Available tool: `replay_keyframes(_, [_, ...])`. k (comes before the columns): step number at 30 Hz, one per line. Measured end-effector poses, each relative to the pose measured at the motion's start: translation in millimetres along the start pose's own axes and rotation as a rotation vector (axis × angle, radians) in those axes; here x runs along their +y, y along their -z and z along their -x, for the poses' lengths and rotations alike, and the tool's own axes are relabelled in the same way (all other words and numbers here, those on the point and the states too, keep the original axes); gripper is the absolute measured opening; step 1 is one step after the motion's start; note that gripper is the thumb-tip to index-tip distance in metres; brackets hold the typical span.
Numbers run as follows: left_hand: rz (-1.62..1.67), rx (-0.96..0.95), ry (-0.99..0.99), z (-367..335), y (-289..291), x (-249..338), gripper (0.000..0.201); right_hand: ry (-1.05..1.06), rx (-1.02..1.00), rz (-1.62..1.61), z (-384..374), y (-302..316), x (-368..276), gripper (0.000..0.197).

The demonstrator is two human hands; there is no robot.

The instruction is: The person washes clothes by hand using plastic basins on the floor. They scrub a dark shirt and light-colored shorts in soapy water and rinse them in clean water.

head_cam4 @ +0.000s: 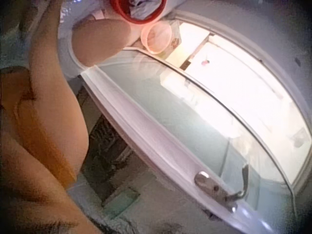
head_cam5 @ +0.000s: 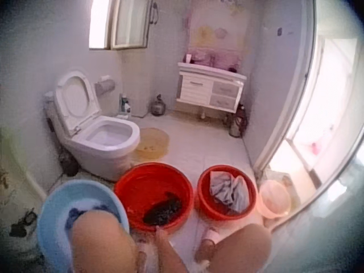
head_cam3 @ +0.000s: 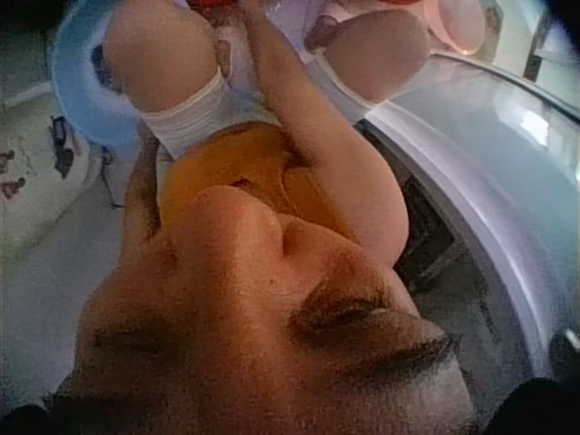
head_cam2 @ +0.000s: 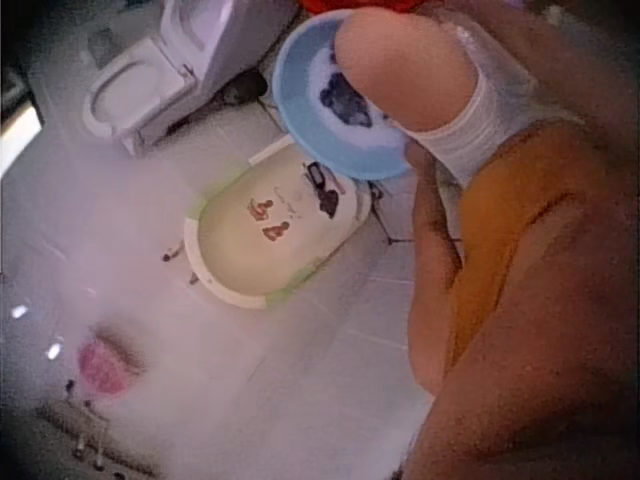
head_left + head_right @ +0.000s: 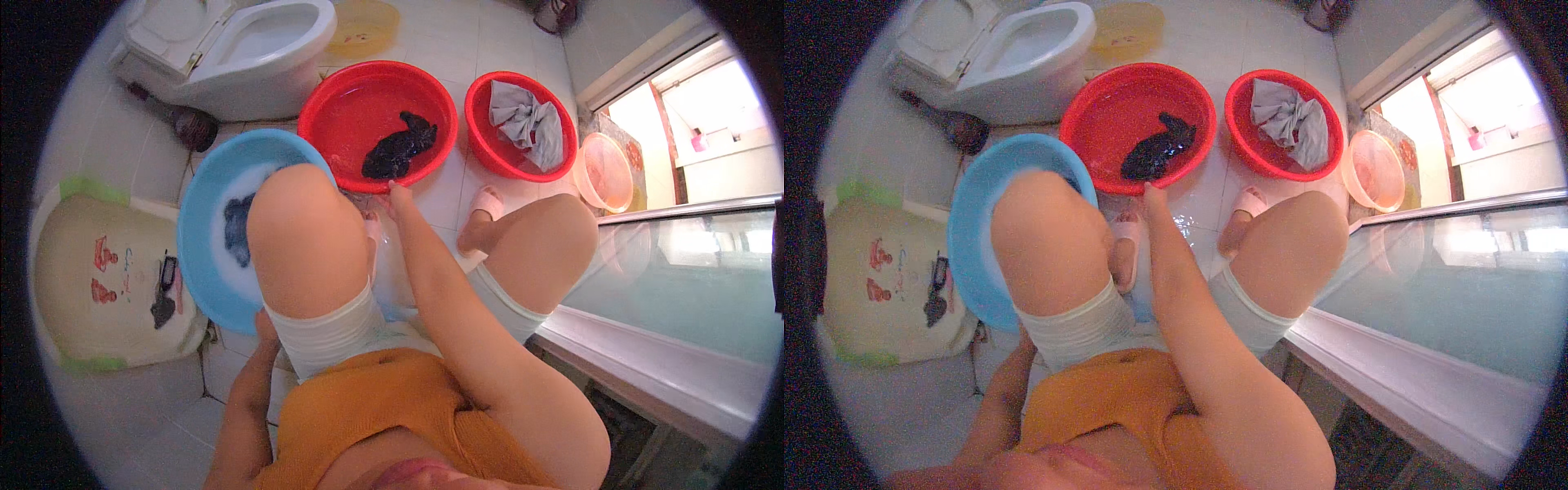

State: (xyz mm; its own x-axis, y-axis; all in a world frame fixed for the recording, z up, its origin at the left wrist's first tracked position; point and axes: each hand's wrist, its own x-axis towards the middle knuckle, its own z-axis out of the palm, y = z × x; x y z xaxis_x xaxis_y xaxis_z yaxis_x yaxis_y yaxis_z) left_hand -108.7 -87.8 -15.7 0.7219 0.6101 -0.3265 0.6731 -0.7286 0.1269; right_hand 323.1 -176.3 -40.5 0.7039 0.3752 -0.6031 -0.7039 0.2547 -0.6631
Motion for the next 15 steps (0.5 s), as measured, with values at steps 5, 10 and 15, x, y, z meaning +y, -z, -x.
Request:
replay_keyframes(5, [-0.071,-0.356,-0.134,-74,92,23,0.029,0.217,0.664,0.533,-4,-35,-28,0.045])
replay_keyframes(10, [0.046,-0.078,-0.423,-255,195,99,0.039,0.757,0.568,0.963,-16,-78,-93,0.063])
replay_keyframes(15, [0.446,-0.169,-0.626,-396,194,240,0.053,0.174,0.51,1.026,-83,-80,-107,0.08])
